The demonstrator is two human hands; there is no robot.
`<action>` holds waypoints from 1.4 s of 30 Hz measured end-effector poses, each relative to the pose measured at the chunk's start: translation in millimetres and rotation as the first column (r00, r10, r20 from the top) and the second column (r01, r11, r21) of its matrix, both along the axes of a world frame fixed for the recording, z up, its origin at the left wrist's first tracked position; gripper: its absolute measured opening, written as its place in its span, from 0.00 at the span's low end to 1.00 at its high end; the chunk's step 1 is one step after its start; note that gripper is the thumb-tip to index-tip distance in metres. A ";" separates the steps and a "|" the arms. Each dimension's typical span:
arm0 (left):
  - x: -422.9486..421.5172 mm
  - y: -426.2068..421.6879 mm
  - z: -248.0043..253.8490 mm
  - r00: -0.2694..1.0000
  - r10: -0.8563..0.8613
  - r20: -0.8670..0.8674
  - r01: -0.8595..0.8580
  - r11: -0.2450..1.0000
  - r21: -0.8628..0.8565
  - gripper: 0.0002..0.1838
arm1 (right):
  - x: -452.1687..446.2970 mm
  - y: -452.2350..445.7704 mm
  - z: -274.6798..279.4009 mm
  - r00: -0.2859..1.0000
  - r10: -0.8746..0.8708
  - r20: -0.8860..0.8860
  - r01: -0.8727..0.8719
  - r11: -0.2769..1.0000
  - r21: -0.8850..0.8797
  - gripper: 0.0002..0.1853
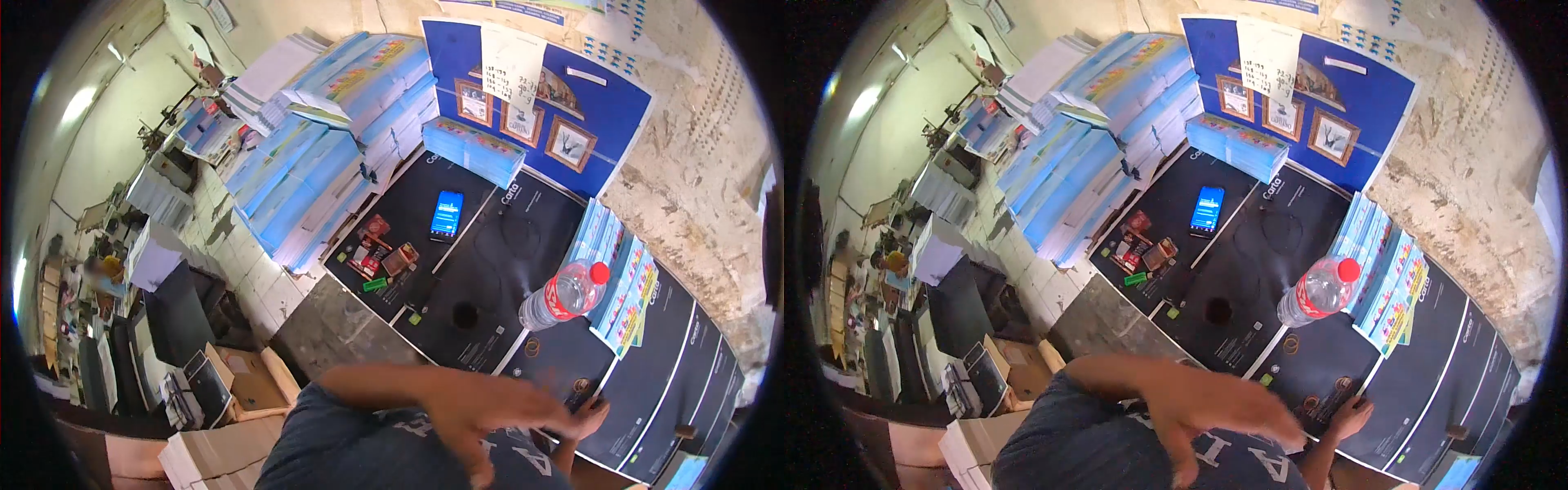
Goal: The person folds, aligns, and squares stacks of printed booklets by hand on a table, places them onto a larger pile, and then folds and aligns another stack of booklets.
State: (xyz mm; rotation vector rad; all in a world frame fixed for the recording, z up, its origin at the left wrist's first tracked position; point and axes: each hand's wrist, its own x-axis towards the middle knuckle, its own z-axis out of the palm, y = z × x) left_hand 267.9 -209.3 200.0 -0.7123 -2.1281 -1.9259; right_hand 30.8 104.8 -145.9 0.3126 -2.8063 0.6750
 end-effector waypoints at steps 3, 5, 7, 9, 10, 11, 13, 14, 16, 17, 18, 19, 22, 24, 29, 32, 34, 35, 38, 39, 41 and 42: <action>14.7 13.0 -57.0 0.912 -0.404 0.073 0.397 0.913 0.098 0.60 | 2.3 -7.0 12.5 1.000 0.006 0.027 -0.007 1.000 0.004 0.10; 31.6 12.7 -75.3 0.861 -0.487 0.150 0.429 0.851 0.304 0.47 | 2.2 -6.5 13.0 1.000 0.011 0.024 -0.011 1.000 -0.001 0.10; 44.9 0.8 -81.2 0.864 -0.463 0.200 0.392 0.866 0.312 0.46 | 4.5 -6.5 12.7 0.999 0.023 0.030 -0.023 1.000 0.003 0.11; 60.2 -8.7 -89.4 0.868 -0.426 0.254 0.337 0.882 0.329 0.44 | 5.1 -7.6 12.3 1.000 0.004 0.013 -0.005 0.998 0.057 0.11; 66.5 -15.2 -94.3 0.879 -0.393 0.272 0.305 0.899 0.315 0.41 | 5.8 -7.9 11.8 1.000 0.012 0.017 -0.013 0.998 0.062 0.11; 72.4 -21.1 -97.4 0.887 -0.360 0.288 0.274 0.914 0.300 0.39 | 5.5 -8.2 11.5 1.000 0.014 0.001 -0.014 0.998 0.062 0.11; 85.8 -30.7 -98.5 0.893 -0.310 0.325 0.214 0.930 0.298 0.37 | 3.9 -6.0 8.4 1.000 0.019 -0.014 -0.018 0.998 0.068 0.11; 92.7 -35.4 -98.8 0.895 -0.261 0.361 0.159 0.944 0.289 0.35 | 1.7 -3.8 3.9 1.000 0.025 -0.013 -0.024 0.997 0.072 0.11; 107.6 -44.9 -100.8 0.907 -0.181 0.380 0.090 0.965 0.247 0.35 | 2.2 -2.8 3.8 0.999 0.032 -0.010 -0.031 0.996 0.081 0.11; 115.4 -50.4 -101.7 0.912 -0.102 0.397 0.024 0.980 0.198 0.34 | 2.6 -3.0 3.8 1.000 0.029 -0.011 -0.028 0.996 0.079 0.12; 123.6 -57.4 -101.4 0.911 -0.103 0.398 0.023 0.979 0.202 0.34 | 3.1 -4.7 5.6 1.000 0.025 -0.012 -0.024 0.997 0.078 0.12; 132.4 -65.1 -100.9 0.870 -0.059 0.490 -0.065 0.970 0.232 0.35 | 4.1 -7.1 8.6 1.000 0.027 -0.009 -0.026 0.996 0.082 0.12; 158.7 -86.5 -125.3 0.681 0.247 0.689 -0.468 0.871 0.150 0.35 | 6.5 -11.7 14.5 1.000 0.016 0.006 -0.016 0.997 0.074 0.13; 168.5 -109.9 -148.7 0.380 0.542 0.750 -0.737 0.667 -0.110 0.27 | 2.8 -8.5 9.0 1.000 -0.015 0.001 0.015 0.995 0.103 0.13; 286.0 -182.1 -323.5 -0.143 0.590 0.794 -0.958 0.117 -0.260 0.24 | 0.8 -6.8 7.2 1.000 -0.003 0.012 0.002 0.994 0.109 0.13; 359.9 -203.3 -396.2 -0.278 0.546 0.790 -0.882 0.182 -0.436 0.24 | -2.1 -0.3 1.6 1.000 0.006 0.029 -0.009 0.996 0.093 0.13; 352.1 -188.0 -387.8 -0.454 0.374 0.809 -0.841 0.120 -0.527 0.22 | -2.8 0.7 -3.0 0.999 -0.023 0.038 0.020 0.997 0.079 0.13; 344.2 -169.6 -374.9 -0.490 0.278 0.826 -0.857 0.018 -0.515 0.20 | -2.6 1.2 -5.1 1.000 -0.020 0.018 0.019 0.998 0.061 0.13; 358.2 -144.6 -407.3 -0.487 0.303 0.819 -0.826 0.146 -0.545 0.19 | -0.9 -3.7 0.3 0.998 -0.060 0.017 0.059 0.996 0.061 0.11; 360.3 -138.0 -415.1 -0.479 0.295 0.827 -0.818 0.192 -0.542 0.20 | 0.3 -5.3 2.7 0.996 -0.078 0.042 0.075 0.994 0.076 0.11; 356.4 -123.5 -414.9 -0.461 0.194 0.866 -0.848 0.190 -0.494 0.20 | 0.3 -3.7 1.8 0.998 -0.063 0.007 0.062 0.995 0.077 0.10; 360.9 -120.8 -430.6 -0.450 0.200 0.870 -0.850 0.202 -0.486 0.20 | -1.0 -3.8 2.2 0.999 -0.025 -0.022 0.026 0.996 0.080 0.09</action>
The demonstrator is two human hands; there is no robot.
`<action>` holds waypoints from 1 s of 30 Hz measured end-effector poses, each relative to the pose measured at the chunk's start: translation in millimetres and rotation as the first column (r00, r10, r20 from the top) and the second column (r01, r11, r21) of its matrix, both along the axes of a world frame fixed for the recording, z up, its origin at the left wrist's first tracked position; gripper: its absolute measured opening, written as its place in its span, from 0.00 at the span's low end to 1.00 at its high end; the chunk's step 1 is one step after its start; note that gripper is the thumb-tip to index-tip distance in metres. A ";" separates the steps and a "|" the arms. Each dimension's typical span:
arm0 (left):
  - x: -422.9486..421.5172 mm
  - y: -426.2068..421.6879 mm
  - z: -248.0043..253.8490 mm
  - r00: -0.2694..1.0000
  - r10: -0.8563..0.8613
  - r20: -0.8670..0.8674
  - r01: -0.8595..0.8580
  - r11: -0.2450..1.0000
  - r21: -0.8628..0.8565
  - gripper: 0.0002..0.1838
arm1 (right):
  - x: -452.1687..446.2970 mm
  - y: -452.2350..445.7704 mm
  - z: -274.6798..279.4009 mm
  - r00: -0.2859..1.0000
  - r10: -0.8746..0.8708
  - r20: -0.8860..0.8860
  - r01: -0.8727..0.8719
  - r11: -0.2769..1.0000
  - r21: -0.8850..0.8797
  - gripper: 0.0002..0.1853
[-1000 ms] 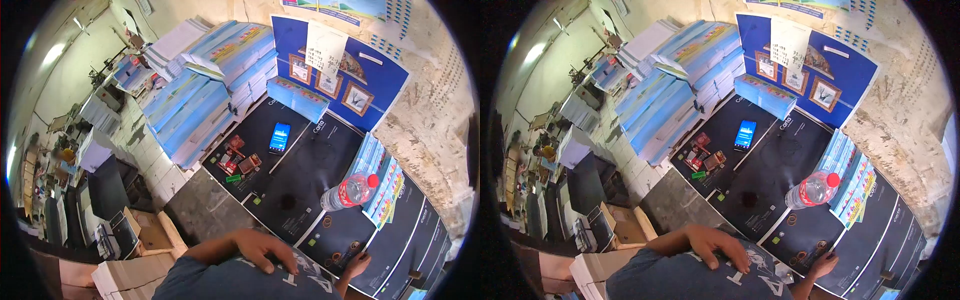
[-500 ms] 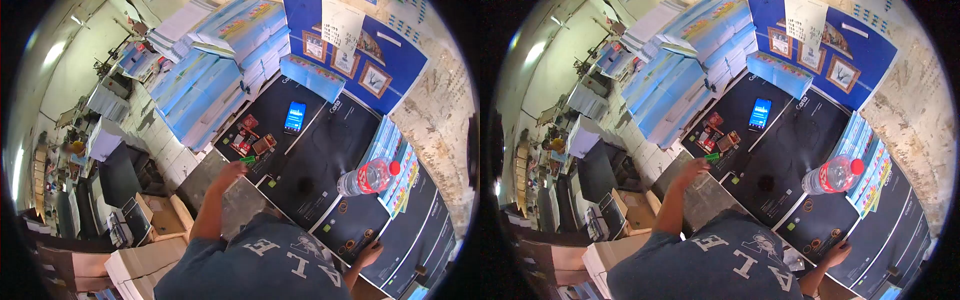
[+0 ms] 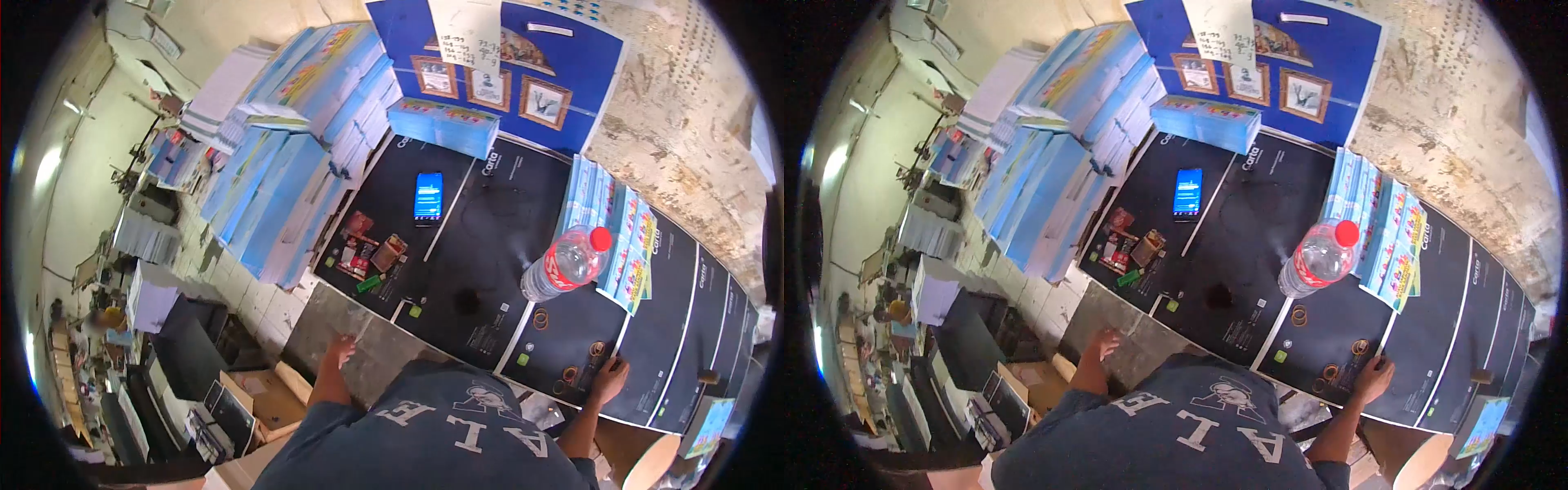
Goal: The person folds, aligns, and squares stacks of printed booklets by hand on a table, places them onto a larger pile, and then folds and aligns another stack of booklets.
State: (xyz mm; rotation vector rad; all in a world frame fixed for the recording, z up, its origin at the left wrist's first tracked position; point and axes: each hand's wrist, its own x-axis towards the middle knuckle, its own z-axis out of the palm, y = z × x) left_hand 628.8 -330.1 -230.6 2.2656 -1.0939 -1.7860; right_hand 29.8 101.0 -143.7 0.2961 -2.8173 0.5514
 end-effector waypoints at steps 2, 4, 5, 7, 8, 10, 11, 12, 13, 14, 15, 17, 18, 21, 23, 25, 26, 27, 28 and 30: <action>24.2 -3.9 -51.4 0.998 0.012 -0.064 0.002 0.978 0.209 0.18 | 0.8 -2.4 3.5 1.000 -0.023 0.012 0.023 1.000 -0.014 0.08; 29.5 5.2 -59.3 0.998 -0.021 -0.065 0.033 0.980 0.194 0.19 | 1.3 -4.2 4.0 0.999 -0.032 0.005 0.032 0.999 -0.015 0.08; 19.1 10.7 -46.7 0.999 -0.037 -0.024 0.040 0.988 0.148 0.19 | 2.4 -4.6 4.8 0.999 -0.032 0.001 0.032 0.999 -0.015 0.08; -10.3 20.5 -8.4 0.996 -0.073 0.043 0.069 0.994 0.082 0.20 | 2.8 -6.0 7.2 0.999 -0.038 0.028 0.040 0.998 -0.039 0.08; -18.1 22.2 -0.1 0.995 -0.085 0.054 0.081 0.994 0.067 0.20 | 0.9 -3.2 2.6 0.999 -0.039 0.024 0.040 0.998 -0.039 0.08; 5.3 14.3 -43.4 0.992 -0.130 -0.010 0.130 0.986 0.100 0.21 | -1.4 -1.4 -2.5 1.000 -0.015 -0.027 0.015 1.000 -0.025 0.10; 12.8 10.3 -60.0 0.982 -0.172 -0.073 0.180 0.975 0.130 0.22 | -1.6 -1.3 -2.3 0.999 -0.018 -0.031 0.017 1.000 -0.026 0.10; 7.7 9.3 -54.6 0.982 -0.174 -0.076 0.183 0.975 0.128 0.22 | -1.1 -1.2 -2.9 1.000 -0.016 -0.025 0.015 0.999 -0.032 0.10; -0.7 10.7 -39.9 0.989 -0.139 -0.044 0.144 0.983 0.113 0.22 | 0.2 -1.8 -1.4 1.000 -0.013 -0.019 0.012 0.999 -0.036 0.10; -7.4 12.5 -27.7 0.995 -0.103 -0.011 0.104 0.990 0.097 0.23 | 0.9 -1.6 -0.4 1.000 -0.014 -0.020 0.013 0.999 -0.036 0.10; -12.4 13.7 -20.4 0.995 -0.104 -0.012 0.105 0.990 0.096 0.23 | 0.9 -1.7 0.3 1.000 -0.006 -0.015 0.006 0.999 -0.041 0.10; -18.8 15.1 -10.3 0.988 -0.142 0.054 0.140 0.989 0.050 0.23 | 1.9 -2.6 1.9 1.000 0.002 -0.010 -0.002 0.999 -0.045 0.09; -15.4 13.3 -15.2 0.988 -0.142 0.053 0.139 0.989 0.050 0.23 | 2.5 -3.4 3.0 1.000 -0.004 0.001 0.005 0.999 -0.041 0.09; -0.5 6.6 -40.7 0.988 -0.157 -0.006 0.157 0.985 0.068 0.23 | 4.4 -7.2 8.0 1.000 -0.011 -0.005 0.011 0.999 -0.046 0.08; 3.6 5.3 -50.0 0.985 -0.170 -0.032 0.172 0.973 0.156 0.19 | 5.0 -8.8 10.0 1.000 -0.011 -0.021 0.010 0.998 -0.055 0.07; 21.8 1.5 -69.1 0.880 -0.474 -0.023 0.474 0.874 0.102 0.18 | 5.5 -9.0 10.3 0.998 0.010 -0.054 -0.012 0.999 -0.048 0.07; 24.4 2.1 -75.7 0.791 -0.611 -0.013 0.610 0.788 0.082 0.18 | 5.3 -8.8 10.6 0.998 0.012 -0.056 -0.015 0.999 -0.049 0.07; 25.0 2.9 -78.6 0.685 -0.729 0.004 0.728 0.684 0.054 0.18 | 6.1 -8.3 11.9 1.000 0.004 -0.027 -0.005 1.000 -0.031 0.08; 22.1 5.5 -83.7 0.908 -0.407 -0.103 0.417 0.902 0.109 0.17 | 6.2 -8.5 12.9 1.000 -0.004 0.001 0.004 1.000 -0.012 0.08; 26.4 7.2 -95.4 0.983 -0.011 -0.181 0.047 0.979 0.197 0.17 | 8.9 -12.6 17.1 1.000 -0.015 -0.006 0.015 1.000 -0.026 0.08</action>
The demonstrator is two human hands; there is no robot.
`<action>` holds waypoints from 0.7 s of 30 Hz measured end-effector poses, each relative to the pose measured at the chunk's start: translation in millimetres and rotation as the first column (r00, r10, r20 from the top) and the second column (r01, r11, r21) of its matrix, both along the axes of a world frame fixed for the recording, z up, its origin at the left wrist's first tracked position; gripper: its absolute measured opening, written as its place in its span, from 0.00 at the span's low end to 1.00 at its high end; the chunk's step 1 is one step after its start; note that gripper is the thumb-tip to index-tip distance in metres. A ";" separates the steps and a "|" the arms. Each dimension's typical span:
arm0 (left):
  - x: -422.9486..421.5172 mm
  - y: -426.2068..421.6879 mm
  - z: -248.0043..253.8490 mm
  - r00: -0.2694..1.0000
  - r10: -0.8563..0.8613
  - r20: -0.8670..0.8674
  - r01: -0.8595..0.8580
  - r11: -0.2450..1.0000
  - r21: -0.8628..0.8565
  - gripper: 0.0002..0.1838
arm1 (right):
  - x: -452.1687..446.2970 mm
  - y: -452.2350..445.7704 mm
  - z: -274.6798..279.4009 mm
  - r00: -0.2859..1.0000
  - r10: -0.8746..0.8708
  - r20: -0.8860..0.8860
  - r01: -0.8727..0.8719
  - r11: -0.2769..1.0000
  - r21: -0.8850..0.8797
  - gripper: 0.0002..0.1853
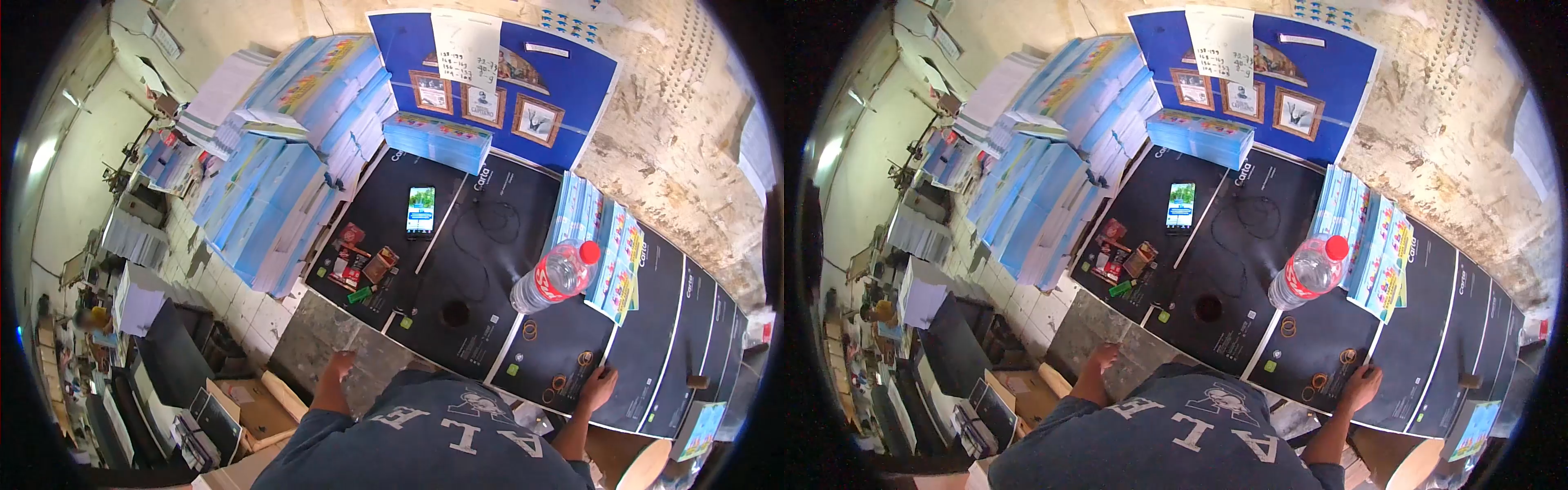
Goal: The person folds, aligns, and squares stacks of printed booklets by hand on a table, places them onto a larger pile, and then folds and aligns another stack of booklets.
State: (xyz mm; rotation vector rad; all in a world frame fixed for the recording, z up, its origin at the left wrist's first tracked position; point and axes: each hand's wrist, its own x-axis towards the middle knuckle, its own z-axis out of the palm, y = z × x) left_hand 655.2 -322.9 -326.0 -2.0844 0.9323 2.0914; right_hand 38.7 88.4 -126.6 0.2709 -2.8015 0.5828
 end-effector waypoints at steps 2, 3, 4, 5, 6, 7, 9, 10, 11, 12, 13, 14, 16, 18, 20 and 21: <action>10.5 -2.2 -13.6 0.923 -0.379 -0.072 0.369 0.921 -0.124 0.17 | 0.1 -3.4 3.5 1.000 -0.011 -0.009 0.011 1.000 -0.014 0.09; 6.7 -0.4 -9.7 0.923 -0.377 -0.072 0.367 0.922 -0.125 0.17 | 0.4 -3.4 3.9 1.000 -0.013 -0.001 0.013 1.000 -0.010 0.09; -5.1 4.2 5.0 0.958 -0.285 0.018 0.285 0.953 -0.101 0.19 | 0.8 -2.5 3.8 1.000 -0.015 0.006 0.015 1.000 -0.005 0.09; -19.6 9.3 24.9 0.976 -0.189 0.110 0.199 0.976 -0.084 0.20 | 0.4 -0.4 2.2 1.000 -0.014 0.005 0.014 1.000 -0.004 0.09; -30.8 13.5 38.5 0.976 -0.187 0.109 0.196 0.977 -0.084 0.20 | -1.2 2.3 -1.1 1.000 0.003 -0.004 -0.003 1.000 -0.010 0.09; -43.0 16.8 56.9 0.967 -0.159 0.200 0.184 0.977 -0.110 0.20 | -3.6 3.5 -4.3 1.000 0.021 -0.013 -0.022 1.000 -0.016 0.10; -57.5 20.0 79.1 0.943 -0.126 0.309 0.172 0.977 -0.129 0.20 | -1.1 3.4 -2.0 1.000 0.022 0.001 -0.022 1.000 -0.019 0.10; -52.8 19.1 71.2 0.948 -0.131 0.289 0.172 0.977 -0.122 0.21 | 0.4 1.4 0.8 1.000 0.018 0.015 -0.018 1.000 -0.021 0.10; -41.4 13.7 49.5 0.958 -0.142 0.249 0.171 0.980 -0.100 0.21 | 0.0 0.5 -0.3 1.000 0.022 0.015 -0.021 0.999 -0.024 0.10; -40.4 12.1 46.1 0.961 -0.149 0.233 0.173 0.981 -0.088 0.22 | 0.2 0.7 -0.7 1.000 0.012 0.011 -0.012 1.000 -0.026 0.10; -40.6 11.2 42.0 0.958 -0.162 0.236 0.188 0.978 -0.094 0.23 | 0.3 0.4 -1.5 1.000 0.002 0.008 -0.002 1.000 -0.028 0.10; -41.9 14.3 37.1 0.943 -0.155 0.294 0.208 0.965 -0.161 0.25 | 0.4 0.3 -2.2 1.000 0.004 0.008 -0.003 1.000 -0.030 0.10; -11.4 8.3 -0.4 0.915 -0.322 0.244 0.379 0.892 -0.245 0.27 | 1.9 0.0 1.4 1.000 0.008 0.008 -0.008 1.000 -0.015 0.10; -9.4 6.6 -3.2 0.850 -0.484 0.207 0.526 0.782 -0.334 0.29 | 1.1 -0.5 3.3 1.000 0.001 0.024 -0.001 1.000 -0.022 0.10; -17.0 5.1 -2.2 0.952 -0.264 0.154 0.284 0.950 -0.130 0.29 | 0.9 -0.9 3.9 0.999 -0.007 0.039 0.008 1.000 -0.028 0.10; -11.9 5.5 -8.5 0.952 -0.264 0.154 0.284 0.950 -0.130 0.29 | 0.6 -0.9 3.7 0.999 -0.008 0.041 0.009 1.000 -0.023 0.10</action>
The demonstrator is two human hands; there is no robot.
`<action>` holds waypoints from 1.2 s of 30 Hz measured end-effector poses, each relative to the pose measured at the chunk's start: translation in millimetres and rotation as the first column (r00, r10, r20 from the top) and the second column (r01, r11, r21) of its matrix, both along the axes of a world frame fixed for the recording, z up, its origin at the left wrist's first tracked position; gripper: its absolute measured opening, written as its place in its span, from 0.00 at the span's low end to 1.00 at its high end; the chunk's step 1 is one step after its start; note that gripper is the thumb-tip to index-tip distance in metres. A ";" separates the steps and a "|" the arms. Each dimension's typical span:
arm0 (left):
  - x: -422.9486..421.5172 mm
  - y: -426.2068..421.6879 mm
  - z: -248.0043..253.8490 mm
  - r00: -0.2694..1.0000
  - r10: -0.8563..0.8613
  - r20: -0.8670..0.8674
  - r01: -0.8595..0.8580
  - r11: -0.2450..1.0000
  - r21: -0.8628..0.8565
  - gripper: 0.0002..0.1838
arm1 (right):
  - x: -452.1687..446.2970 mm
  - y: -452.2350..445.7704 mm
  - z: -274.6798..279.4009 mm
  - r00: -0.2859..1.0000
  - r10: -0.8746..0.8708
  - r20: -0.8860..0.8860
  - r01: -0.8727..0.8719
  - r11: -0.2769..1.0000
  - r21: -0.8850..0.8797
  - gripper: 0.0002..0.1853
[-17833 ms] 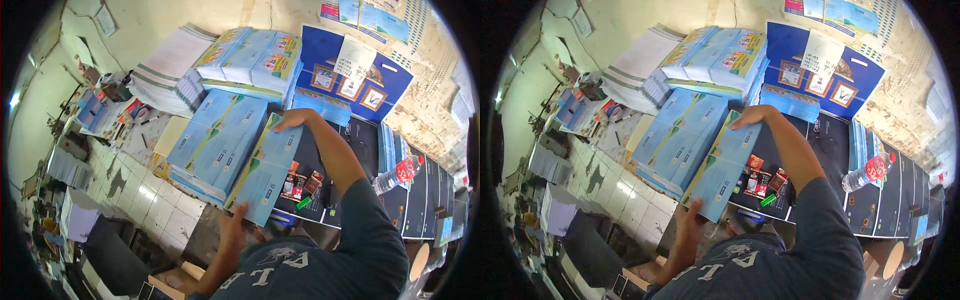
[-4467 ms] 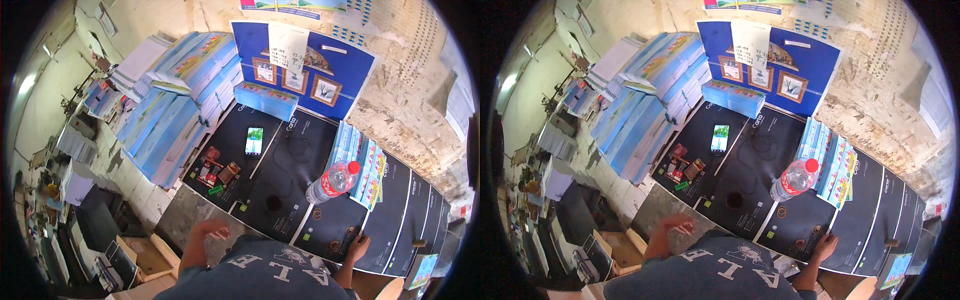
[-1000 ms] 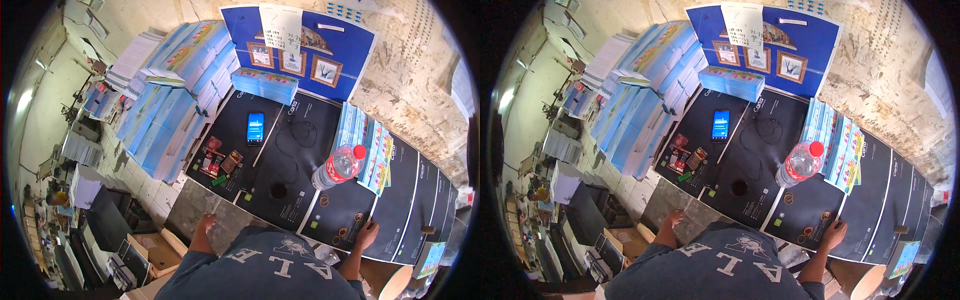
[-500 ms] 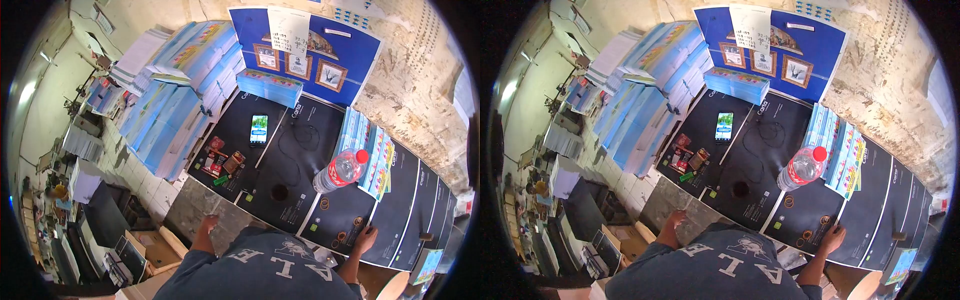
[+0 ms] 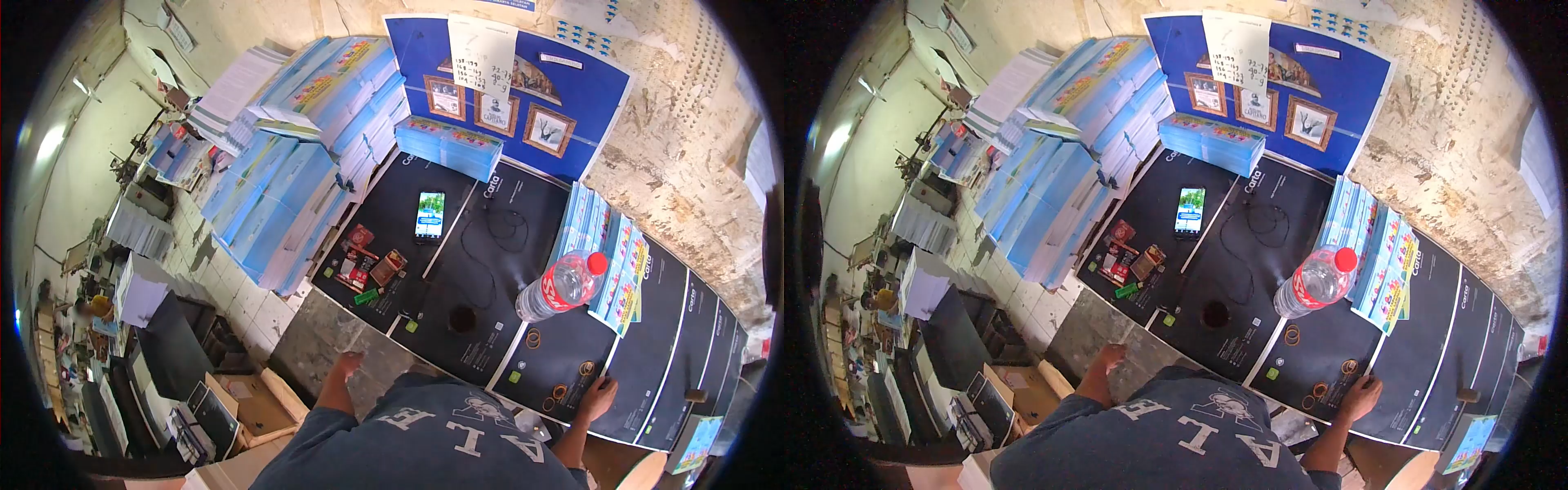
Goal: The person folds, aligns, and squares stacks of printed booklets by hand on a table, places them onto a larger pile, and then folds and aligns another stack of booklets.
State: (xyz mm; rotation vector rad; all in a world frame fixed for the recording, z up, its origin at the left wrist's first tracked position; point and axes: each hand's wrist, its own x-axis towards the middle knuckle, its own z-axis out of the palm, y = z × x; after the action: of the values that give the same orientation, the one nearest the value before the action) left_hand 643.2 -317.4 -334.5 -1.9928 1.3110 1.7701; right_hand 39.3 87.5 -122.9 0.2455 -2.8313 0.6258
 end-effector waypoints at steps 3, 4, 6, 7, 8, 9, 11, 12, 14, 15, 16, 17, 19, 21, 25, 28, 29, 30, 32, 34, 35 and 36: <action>8.9 1.4 -13.0 0.946 -0.312 -0.083 0.271 0.907 -0.321 0.29 | -1.8 0.4 -1.2 1.000 0.001 0.000 -0.001 1.000 0.009 0.10; 4.8 1.7 -9.1 0.955 -0.293 -0.047 0.266 0.916 -0.299 0.28 | -2.1 1.6 -2.8 1.000 0.000 0.001 0.000 1.000 0.015 0.10; -3.3 2.5 0.3 0.962 -0.274 -0.011 0.260 0.925 -0.279 0.27 | -2.3 3.1 -5.4 1.000 0.005 -0.010 -0.005 1.000 0.012 0.10; -5.9 2.3 2.9 0.962 -0.274 0.009 0.265 0.921 -0.287 0.26 | -2.5 3.6 -6.7 1.000 0.010 -0.021 -0.010 1.000 0.010 0.10; -8.9 2.1 5.3 0.961 -0.273 0.028 0.269 0.917 -0.295 0.25 | -3.1 4.0 -8.1 1.000 0.010 -0.022 -0.009 1.000 0.009 0.10; -12.0 2.3 8.4 0.961 -0.273 0.048 0.274 0.913 -0.302 0.24 | -3.5 4.2 -8.7 1.000 0.010 -0.026 -0.009 1.000 0.013 0.10; -23.8 4.9 24.2 0.959 -0.272 0.078 0.283 0.907 -0.312 0.22 | -3.6 5.6 -10.6 0.999 0.009 -0.031 -0.008 1.000 0.017 0.10; -33.4 6.8 38.4 0.958 -0.272 0.088 0.285 0.905 -0.315 0.22 | -4.1 6.7 -11.7 1.000 0.010 -0.027 -0.009 1.000 0.022 0.10; -62.9 12.6 82.4 0.983 0.050 0.176 -0.025 0.990 -0.142 0.20 | -5.9 8.5 -14.4 1.000 0.011 -0.026 -0.010 1.000 0.027 0.10; -61.7 10.8 80.0 0.983 0.049 0.175 -0.024 0.989 -0.143 0.20 | -6.6 8.7 -15.6 0.999 0.010 -0.035 -0.009 0.999 0.038 0.10; -51.0 7.2 61.3 0.987 -0.039 0.153 0.063 0.986 -0.151 0.20 | -6.9 8.8 -16.1 0.999 0.009 -0.044 -0.007 0.999 0.050 0.10; -41.1 4.4 43.3 0.983 -0.128 0.132 0.149 0.975 -0.162 0.21 | -6.6 8.3 -15.7 0.999 0.009 -0.045 -0.007 0.999 0.049 0.10; -27.0 3.1 17.6 0.960 -0.253 0.121 0.276 0.928 -0.248 0.22 | -4.8 5.4 -11.4 0.999 -0.011 -0.030 0.013 0.999 0.039 0.11; -26.5 4.4 14.3 0.920 -0.373 0.123 0.392 0.858 -0.332 0.24 | -4.5 5.2 -10.4 1.000 -0.008 -0.029 0.009 0.999 0.033 0.10; -45.2 10.9 43.0 0.986 -0.132 0.099 0.152 0.961 -0.232 0.26 | -4.7 5.8 -10.0 0.999 0.020 -0.041 -0.019 1.000 0.017 0.10; -45.3 8.7 41.6 0.963 -0.213 0.167 0.249 0.939 -0.237 0.25 | -3.3 4.8 -8.7 0.999 0.011 -0.033 -0.011 1.000 -0.007 0.09; -43.6 6.8 37.4 0.947 -0.266 0.180 0.305 0.921 -0.241 0.25 | -3.4 4.5 -8.8 0.999 0.011 -0.034 -0.011 1.000 -0.008 0.09; -41.5 4.5 33.2 0.947 -0.266 0.179 0.304 0.921 -0.242 0.25 | -3.8 4.4 -9.3 0.999 0.006 -0.038 -0.006 1.000 0.000 0.09; -38.1 1.9 24.2 0.920 -0.338 0.197 0.381 0.891 -0.247 0.25 | -4.3 5.0 -10.1 0.999 0.002 -0.043 -0.001 1.000 0.008 0.09; -37.3 1.9 17.2 0.931 -0.310 0.192 0.352 0.902 -0.250 0.26 | -3.9 5.9 -10.8 0.998 0.024 -0.060 -0.024 1.000 -0.006 0.08; -38.1 2.6 13.1 0.949 -0.257 0.180 0.297 0.921 -0.251 0.26 | -4.1 6.2 -10.9 0.998 0.024 -0.062 -0.025 1.000 -0.006 0.08; -27.8 2.7 -4.6 0.950 -0.257 0.177 0.296 0.921 -0.252 0.26 | -4.7 6.8 -11.4 0.998 0.025 -0.056 -0.024 1.000 0.008 0.08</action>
State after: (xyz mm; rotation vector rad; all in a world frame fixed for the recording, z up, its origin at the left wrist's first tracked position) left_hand 615.5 -314.7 -339.1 -1.9007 1.7713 1.3550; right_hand 34.7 94.3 -134.3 0.2946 -2.7815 0.6038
